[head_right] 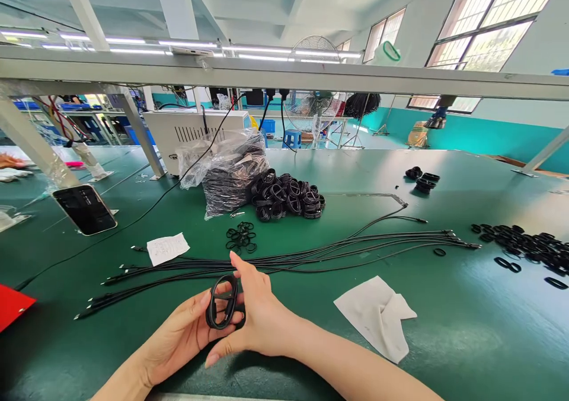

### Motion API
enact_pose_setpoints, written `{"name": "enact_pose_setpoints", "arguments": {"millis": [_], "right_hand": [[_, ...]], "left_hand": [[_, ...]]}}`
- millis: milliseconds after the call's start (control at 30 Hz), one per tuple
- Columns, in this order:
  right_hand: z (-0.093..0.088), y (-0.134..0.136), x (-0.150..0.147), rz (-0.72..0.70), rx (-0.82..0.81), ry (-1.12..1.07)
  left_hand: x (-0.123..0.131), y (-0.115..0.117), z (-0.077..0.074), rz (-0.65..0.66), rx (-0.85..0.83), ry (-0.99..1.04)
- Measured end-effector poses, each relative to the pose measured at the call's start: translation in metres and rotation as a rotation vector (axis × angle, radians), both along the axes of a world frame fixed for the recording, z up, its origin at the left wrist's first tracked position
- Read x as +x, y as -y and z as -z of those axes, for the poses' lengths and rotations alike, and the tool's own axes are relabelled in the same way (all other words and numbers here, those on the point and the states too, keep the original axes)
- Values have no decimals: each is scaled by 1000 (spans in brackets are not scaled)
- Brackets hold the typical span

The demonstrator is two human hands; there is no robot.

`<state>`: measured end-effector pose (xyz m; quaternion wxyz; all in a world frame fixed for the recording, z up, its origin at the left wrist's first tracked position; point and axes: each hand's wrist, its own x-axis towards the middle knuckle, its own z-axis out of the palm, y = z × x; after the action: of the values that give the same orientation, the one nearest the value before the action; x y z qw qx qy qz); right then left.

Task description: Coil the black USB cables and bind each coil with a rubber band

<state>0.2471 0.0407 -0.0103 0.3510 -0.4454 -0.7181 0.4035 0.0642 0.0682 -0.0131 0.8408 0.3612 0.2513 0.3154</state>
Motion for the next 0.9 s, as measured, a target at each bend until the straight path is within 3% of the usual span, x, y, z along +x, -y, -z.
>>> {"name": "enact_pose_setpoints", "arguments": {"millis": [167, 267, 367, 500, 600, 667, 767, 900], "right_hand": [[-2, -5, 2, 159, -41, -11], [-9, -28, 23, 315, 19, 126], [-22, -70, 54, 544, 102, 434], [-47, -145, 84, 732, 177, 553], [-64, -191, 94, 777, 239, 610], [-70, -206, 97, 756, 248, 648], [-70, -190, 101, 673, 249, 694], [-51, -100, 113, 450, 224, 750]], "left_hand": [[3, 0, 7, 13, -42, -33], [4, -4, 10, -12, -72, -105], [1, -10, 13, -103, -81, -156], [-3, -16, 20, -189, -114, -186], [-3, -18, 23, -206, -135, -186], [-3, -18, 23, -210, -134, -183], [-3, -18, 20, -224, -122, -190], [-4, -18, 16, -251, -89, -213]]}}
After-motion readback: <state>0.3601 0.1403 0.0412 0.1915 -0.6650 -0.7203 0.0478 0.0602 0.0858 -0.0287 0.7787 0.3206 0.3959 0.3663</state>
